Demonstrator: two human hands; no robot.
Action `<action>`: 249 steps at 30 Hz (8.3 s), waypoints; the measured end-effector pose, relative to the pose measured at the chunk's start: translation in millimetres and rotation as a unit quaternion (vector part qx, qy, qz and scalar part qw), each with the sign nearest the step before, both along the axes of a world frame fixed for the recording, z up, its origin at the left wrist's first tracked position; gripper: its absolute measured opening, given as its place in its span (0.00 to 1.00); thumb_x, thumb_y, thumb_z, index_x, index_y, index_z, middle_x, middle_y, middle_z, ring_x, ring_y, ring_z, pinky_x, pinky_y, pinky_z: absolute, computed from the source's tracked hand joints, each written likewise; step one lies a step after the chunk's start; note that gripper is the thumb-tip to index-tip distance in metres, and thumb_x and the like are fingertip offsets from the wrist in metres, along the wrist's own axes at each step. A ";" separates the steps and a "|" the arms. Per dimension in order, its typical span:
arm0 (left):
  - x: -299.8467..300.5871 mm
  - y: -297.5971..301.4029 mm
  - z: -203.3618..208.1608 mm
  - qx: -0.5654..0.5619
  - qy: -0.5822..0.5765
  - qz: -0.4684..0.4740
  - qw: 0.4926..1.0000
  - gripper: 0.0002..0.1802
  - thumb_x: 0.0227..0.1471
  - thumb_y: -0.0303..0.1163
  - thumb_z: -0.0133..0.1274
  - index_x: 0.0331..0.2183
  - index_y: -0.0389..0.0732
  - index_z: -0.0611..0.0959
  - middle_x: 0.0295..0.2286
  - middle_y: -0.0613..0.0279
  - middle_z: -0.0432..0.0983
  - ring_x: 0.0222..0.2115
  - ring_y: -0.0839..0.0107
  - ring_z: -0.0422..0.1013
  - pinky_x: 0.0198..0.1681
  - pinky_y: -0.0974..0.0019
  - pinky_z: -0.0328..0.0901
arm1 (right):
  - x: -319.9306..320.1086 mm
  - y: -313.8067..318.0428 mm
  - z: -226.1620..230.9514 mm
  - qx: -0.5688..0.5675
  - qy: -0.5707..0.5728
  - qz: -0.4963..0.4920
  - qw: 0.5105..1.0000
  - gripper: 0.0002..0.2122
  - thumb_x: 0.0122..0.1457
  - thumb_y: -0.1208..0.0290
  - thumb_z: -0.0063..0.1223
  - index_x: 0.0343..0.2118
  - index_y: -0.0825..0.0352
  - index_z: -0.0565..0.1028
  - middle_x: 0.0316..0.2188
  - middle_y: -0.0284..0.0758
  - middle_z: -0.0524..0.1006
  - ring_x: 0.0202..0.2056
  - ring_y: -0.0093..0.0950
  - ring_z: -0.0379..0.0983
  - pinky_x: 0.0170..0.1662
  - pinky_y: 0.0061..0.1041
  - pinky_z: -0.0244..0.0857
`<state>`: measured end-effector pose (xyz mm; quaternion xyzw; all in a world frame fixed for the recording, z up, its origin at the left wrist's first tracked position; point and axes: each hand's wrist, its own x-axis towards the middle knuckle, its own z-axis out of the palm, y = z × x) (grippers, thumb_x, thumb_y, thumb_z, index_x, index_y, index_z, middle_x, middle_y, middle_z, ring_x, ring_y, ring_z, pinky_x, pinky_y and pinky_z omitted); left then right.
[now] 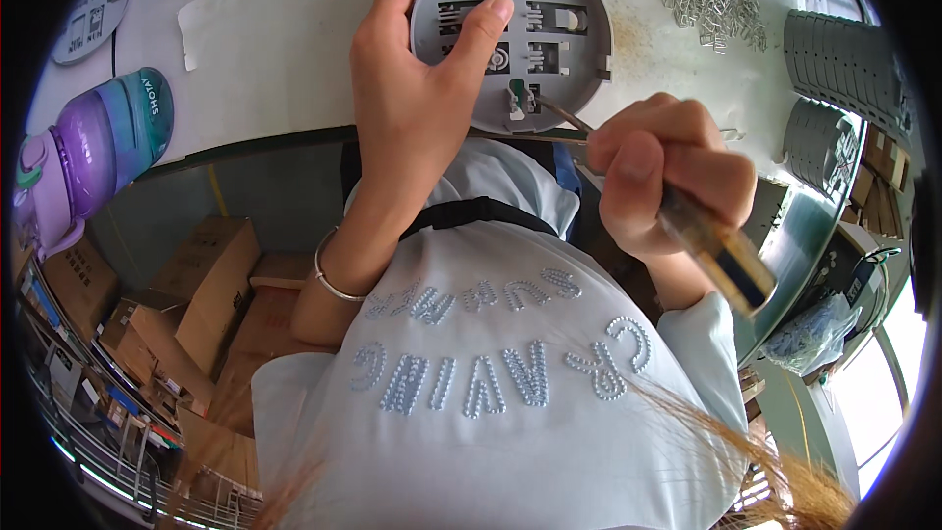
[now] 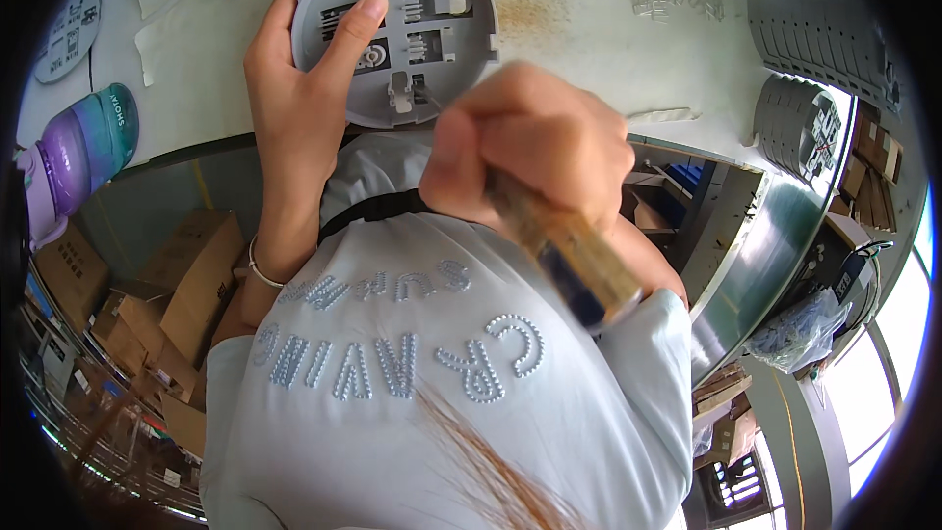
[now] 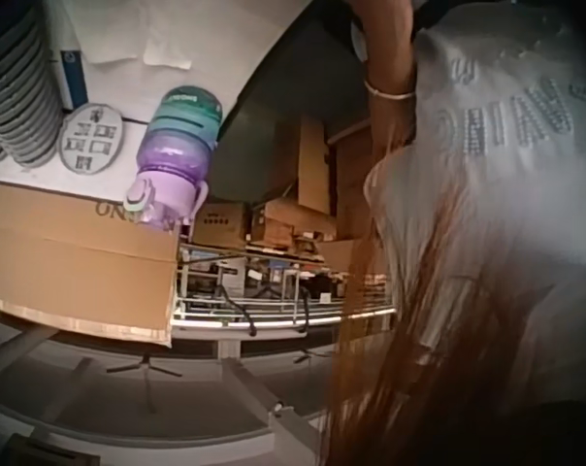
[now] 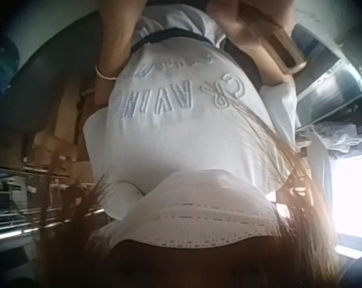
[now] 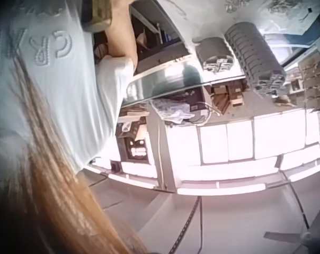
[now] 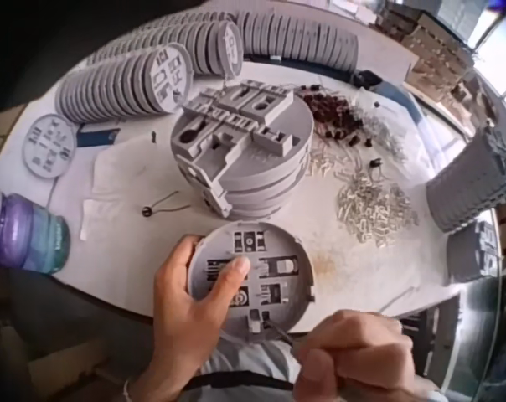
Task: The recorder is assembling electronic components into circular housings at a factory workbench.
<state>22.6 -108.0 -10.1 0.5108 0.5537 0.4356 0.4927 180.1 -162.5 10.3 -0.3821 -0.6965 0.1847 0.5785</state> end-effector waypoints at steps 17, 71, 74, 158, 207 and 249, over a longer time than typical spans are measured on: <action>-2.3 -1.8 3.9 -0.031 0.005 -0.005 0.999 0.19 0.51 0.39 0.63 0.34 0.31 0.80 0.27 0.58 0.80 0.28 0.74 0.75 0.35 0.70 0.69 | -2.8 -4.4 11.9 -0.123 0.092 -0.049 0.987 0.14 0.48 0.85 0.63 0.24 0.66 0.65 0.17 0.33 0.73 0.15 0.20 0.64 0.18 0.20 0.57; -41.9 1.3 66.3 -0.001 -0.088 -0.157 0.984 0.21 0.63 0.39 0.52 0.50 0.33 0.73 0.33 0.61 0.77 0.32 0.79 0.74 0.31 0.73 0.73 | 9.2 1.7 22.1 -0.351 0.114 0.041 0.928 0.26 0.51 0.75 0.66 0.53 0.70 0.70 0.41 0.37 0.75 0.35 0.26 0.72 0.40 0.23 0.68; -36.7 -4.9 77.4 0.014 -0.092 -0.163 0.982 0.19 0.62 0.38 0.52 0.47 0.34 0.75 0.35 0.62 0.77 0.36 0.79 0.73 0.39 0.71 0.72 | 11.6 2.6 22.0 -0.341 0.140 0.051 0.928 0.27 0.51 0.84 0.61 0.56 0.70 0.67 0.43 0.37 0.76 0.42 0.27 0.74 0.46 0.25 0.69; -30.5 -3.7 3.0 0.205 0.278 -0.287 0.893 0.79 0.15 0.40 0.77 0.67 0.43 0.47 0.53 0.53 0.64 0.52 0.53 0.61 0.59 0.54 0.55 | 10.3 58.0 13.4 -0.126 -0.343 0.024 0.931 0.12 0.55 0.67 0.61 0.40 0.63 0.75 0.28 0.33 0.77 0.29 0.33 0.77 0.33 0.31 0.70; -43.2 14.0 12.4 0.164 0.178 -0.383 0.892 0.73 0.26 0.32 0.75 0.68 0.44 0.45 0.62 0.56 0.60 0.61 0.53 0.55 0.65 0.52 0.47 | 132.0 78.5 20.0 -0.179 -0.237 -0.299 0.907 0.09 0.54 0.79 0.59 0.39 0.68 0.80 0.31 0.36 0.81 0.32 0.26 0.79 0.39 0.23 0.71; -38.7 9.8 -5.6 0.228 0.150 -0.323 0.906 0.67 0.31 0.36 0.74 0.67 0.45 0.50 0.59 0.57 0.65 0.58 0.56 0.60 0.64 0.51 0.50 | 143.7 125.1 0.4 -0.027 -0.155 -0.225 0.962 0.07 0.53 0.85 0.58 0.35 0.72 0.77 0.35 0.37 0.76 0.34 0.28 0.76 0.38 0.22 0.70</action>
